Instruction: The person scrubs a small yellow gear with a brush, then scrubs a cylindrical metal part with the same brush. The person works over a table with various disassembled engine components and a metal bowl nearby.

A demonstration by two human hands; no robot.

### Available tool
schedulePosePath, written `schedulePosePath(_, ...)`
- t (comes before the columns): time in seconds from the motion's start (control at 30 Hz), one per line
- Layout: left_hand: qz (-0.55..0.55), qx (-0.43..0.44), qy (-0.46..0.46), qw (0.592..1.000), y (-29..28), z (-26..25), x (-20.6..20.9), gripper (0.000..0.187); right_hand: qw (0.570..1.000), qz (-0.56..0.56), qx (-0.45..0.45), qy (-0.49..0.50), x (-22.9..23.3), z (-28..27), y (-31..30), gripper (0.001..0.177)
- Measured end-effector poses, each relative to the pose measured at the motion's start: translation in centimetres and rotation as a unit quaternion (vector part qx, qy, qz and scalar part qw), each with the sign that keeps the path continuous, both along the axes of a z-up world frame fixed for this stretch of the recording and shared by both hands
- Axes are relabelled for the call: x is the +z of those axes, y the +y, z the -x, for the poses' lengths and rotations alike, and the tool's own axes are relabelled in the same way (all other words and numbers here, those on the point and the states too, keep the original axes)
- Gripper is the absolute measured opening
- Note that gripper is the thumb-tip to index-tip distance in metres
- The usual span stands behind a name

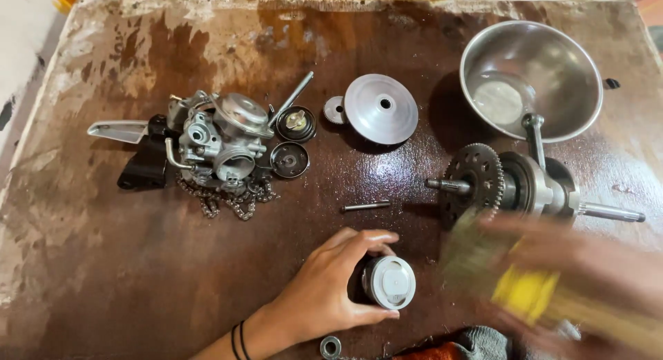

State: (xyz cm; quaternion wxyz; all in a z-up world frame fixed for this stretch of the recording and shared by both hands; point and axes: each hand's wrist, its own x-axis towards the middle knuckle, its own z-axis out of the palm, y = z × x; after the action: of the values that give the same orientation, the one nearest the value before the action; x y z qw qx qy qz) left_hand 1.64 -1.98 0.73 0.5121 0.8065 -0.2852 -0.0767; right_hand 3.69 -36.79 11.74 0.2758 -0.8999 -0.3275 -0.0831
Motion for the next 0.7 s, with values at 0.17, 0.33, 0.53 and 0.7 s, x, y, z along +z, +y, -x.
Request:
schedulePosePath(0.17, 0.012, -0.073, -0.032, 0.997, 0.5, 0.2, -1.5, 0.07, 0.993, -0.039, -0.027, 0.103, -6.5, 6.0, 9.5, 0.026)
schedulePosePath(0.33, 0.02, -0.068, -0.043, 0.997, 0.6, -0.1, -2.0, 0.064, 0.993, -0.036, -0.02, 0.114, -10.6, 7.7, 8.1, 0.02)
schedulePosePath(0.53, 0.03, -0.069, -0.048, 0.996, 0.6, -0.2, -2.0, 0.063, 0.991, -0.025, -0.086, 0.097, -9.7, 7.1, 9.9, 0.022)
schedulePosePath(0.7, 0.033, -0.063, -0.028, 0.997, 0.5, -0.2, -2.1, 0.058, 0.992, -0.022, -0.073, 0.098, -9.9, 7.2, 9.3, 0.022)
